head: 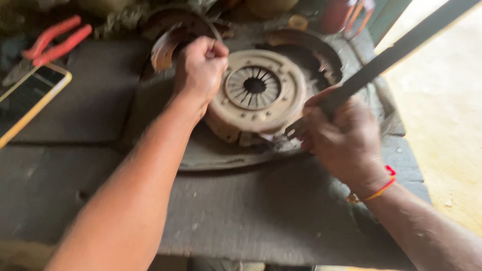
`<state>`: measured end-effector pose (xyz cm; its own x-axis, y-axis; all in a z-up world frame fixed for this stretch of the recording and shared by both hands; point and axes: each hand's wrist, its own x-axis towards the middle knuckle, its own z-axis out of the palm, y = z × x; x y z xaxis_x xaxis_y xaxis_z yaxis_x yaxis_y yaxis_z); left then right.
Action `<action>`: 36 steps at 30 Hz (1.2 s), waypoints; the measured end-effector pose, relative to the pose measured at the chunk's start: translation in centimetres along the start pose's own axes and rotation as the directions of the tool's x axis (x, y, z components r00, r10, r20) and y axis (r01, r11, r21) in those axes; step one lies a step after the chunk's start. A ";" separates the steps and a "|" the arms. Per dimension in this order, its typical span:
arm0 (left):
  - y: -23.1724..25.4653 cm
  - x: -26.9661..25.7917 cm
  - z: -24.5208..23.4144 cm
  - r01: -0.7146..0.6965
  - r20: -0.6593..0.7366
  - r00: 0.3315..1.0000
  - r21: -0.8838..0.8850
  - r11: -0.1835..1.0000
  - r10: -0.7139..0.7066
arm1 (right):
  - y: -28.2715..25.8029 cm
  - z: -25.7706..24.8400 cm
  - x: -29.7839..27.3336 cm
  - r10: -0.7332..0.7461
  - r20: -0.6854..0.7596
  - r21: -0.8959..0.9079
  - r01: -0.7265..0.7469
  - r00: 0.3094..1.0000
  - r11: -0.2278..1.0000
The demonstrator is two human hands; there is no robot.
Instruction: The person cleans and probes the holes and surfaces of a clutch pressure plate and brake shoes using a thin metal tool by hand on a workbench.
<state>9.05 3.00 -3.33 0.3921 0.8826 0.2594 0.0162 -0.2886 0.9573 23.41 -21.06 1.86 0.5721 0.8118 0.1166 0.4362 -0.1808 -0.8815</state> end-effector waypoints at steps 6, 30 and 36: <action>0.4 0.5 -0.8 0.061 0.055 0.997 -0.022 0.998 -0.059 | 1.3 -0.8 2.1 -0.051 -0.124 0.292 0.085 0.991 0.953; 0.5 0.8 -0.8 0.014 0.083 0.996 0.010 1.000 -0.014 | 6.0 -1.7 7.8 -0.149 -0.092 0.303 0.171 0.985 0.938; -0.1 1.2 -1.0 0.035 0.136 0.990 -0.059 0.998 -0.027 | 4.4 -1.6 7.0 -0.139 -0.137 0.281 0.173 0.981 0.944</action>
<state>8.60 4.41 -2.99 0.5128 0.8314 0.2142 -0.0242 -0.2354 0.9716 30.43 -17.01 -0.45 0.5955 0.7454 0.2996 0.3159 0.1256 -0.9404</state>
